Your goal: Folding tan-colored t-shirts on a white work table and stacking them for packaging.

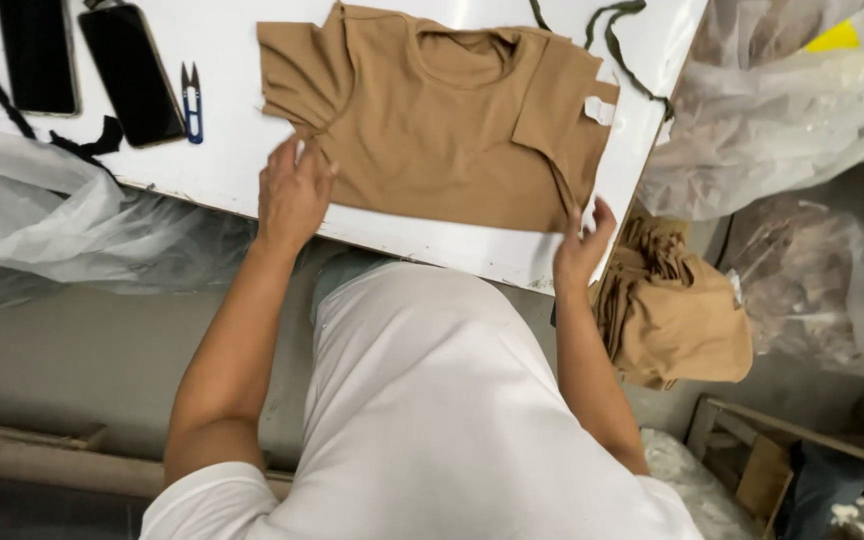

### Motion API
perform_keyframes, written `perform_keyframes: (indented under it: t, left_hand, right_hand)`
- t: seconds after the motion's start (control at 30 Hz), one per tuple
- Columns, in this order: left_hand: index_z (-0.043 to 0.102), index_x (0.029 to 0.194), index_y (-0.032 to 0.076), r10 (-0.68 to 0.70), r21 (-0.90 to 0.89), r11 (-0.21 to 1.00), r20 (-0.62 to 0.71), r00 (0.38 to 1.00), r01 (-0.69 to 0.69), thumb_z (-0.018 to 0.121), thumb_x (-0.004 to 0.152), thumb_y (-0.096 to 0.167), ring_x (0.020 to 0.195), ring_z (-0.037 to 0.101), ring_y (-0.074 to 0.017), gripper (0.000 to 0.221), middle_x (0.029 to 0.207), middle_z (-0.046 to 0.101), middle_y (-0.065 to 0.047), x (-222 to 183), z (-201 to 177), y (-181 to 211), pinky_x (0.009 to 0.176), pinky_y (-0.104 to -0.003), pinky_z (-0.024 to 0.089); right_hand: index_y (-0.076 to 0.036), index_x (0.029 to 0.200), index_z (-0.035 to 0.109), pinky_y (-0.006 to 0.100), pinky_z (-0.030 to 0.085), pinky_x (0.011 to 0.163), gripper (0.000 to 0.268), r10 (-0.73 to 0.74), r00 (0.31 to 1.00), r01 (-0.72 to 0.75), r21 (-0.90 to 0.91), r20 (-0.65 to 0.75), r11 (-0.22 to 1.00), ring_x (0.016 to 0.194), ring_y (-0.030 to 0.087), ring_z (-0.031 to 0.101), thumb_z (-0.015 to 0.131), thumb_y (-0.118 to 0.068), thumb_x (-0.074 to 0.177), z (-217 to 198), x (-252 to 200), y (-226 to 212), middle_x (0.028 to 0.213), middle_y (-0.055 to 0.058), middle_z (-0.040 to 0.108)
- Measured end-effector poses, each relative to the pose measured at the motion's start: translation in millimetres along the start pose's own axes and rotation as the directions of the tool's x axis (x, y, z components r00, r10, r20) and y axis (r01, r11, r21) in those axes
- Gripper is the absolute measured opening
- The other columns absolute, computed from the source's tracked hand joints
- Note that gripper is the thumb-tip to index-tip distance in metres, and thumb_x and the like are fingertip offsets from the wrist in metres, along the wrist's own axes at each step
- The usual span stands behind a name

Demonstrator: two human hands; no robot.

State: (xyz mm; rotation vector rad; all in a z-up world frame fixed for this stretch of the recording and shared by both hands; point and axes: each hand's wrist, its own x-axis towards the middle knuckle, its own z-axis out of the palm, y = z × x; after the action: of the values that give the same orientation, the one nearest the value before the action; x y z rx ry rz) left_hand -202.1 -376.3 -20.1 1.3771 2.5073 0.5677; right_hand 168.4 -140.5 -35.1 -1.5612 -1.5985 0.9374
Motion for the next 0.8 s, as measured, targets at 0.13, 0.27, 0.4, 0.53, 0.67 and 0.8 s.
perform_keyframes:
  t: [0.13,0.27,0.4,0.53,0.67,0.8]
  left_hand:
    - [0.058,0.143,-0.003,-0.124,-0.036,0.992,-0.047,0.991,0.122,0.065,0.109,0.026,0.141,0.038,-0.0506,0.046,0.152,0.042,-0.03,20,24,-1,0.106,-0.072,0.033]
    - [0.056,0.146,-0.002,-0.087,-0.008,0.996,-0.133,0.987,0.086,0.066,0.11,0.022,0.144,0.036,-0.0496,0.045,0.154,0.041,-0.031,12,35,-8,0.11,-0.076,0.022]
    - [0.058,0.147,0.001,-0.082,0.02,0.996,-0.146,0.986,0.085,0.07,0.107,0.026,0.146,0.034,-0.0477,0.048,0.154,0.042,-0.03,7,49,-27,0.11,-0.076,0.021]
    - [0.059,0.142,-0.002,-0.115,0.019,0.992,-0.19,0.975,0.121,0.079,0.098,0.02,0.148,0.024,-0.0497,0.053,0.156,0.033,-0.03,11,42,-24,0.111,-0.077,0.02]
    - [0.042,0.163,0.007,-0.165,-0.004,0.986,-0.015,0.986,0.164,0.073,0.102,0.029,0.154,0.005,-0.0474,0.071,0.167,0.005,-0.023,33,29,-11,0.119,-0.076,0.015]
    - [0.006,0.171,0.02,-0.348,0.095,0.937,0.244,0.905,0.335,0.047,0.108,0.066,0.154,-0.015,-0.0458,0.087,0.169,-0.012,-0.023,47,22,-9,0.118,-0.08,-0.002]
  right_hand:
    - [-0.007,0.144,0.052,0.059,0.042,0.108,0.05,-0.282,0.918,0.384,-0.45,0.278,0.806,0.132,0.047,0.048,0.074,-0.026,0.103,28,27,-13,0.138,0.021,0.048]
    - [-0.014,0.103,0.063,0.046,0.052,0.08,0.009,-0.219,0.96,0.281,-0.584,0.177,0.762,0.091,0.032,0.065,0.065,-0.023,0.103,36,64,50,0.093,0.005,0.06]
    - [-0.015,0.091,0.068,0.04,0.05,0.076,0.025,0.13,0.989,-0.141,-0.194,-0.065,0.971,0.079,0.019,0.062,0.054,-0.034,0.103,14,77,82,0.083,0.004,0.066]
    - [-0.007,0.123,0.057,0.046,0.051,0.09,0.041,-0.298,0.95,0.311,-0.412,0.096,0.857,0.104,0.037,0.062,0.075,-0.007,0.086,13,57,15,0.115,0.014,0.057]
    - [-0.009,0.143,0.05,0.058,0.044,0.106,0.059,-0.388,0.775,0.579,-0.314,0.499,0.753,0.125,0.048,0.05,0.08,-0.033,0.098,45,61,-31,0.146,0.023,0.042]
    - [0.0,0.098,0.063,0.049,0.05,0.084,0.008,-0.417,0.867,0.492,-0.341,0.272,0.801,0.095,0.038,0.059,0.056,-0.003,0.099,60,82,6,0.107,0.02,0.062]
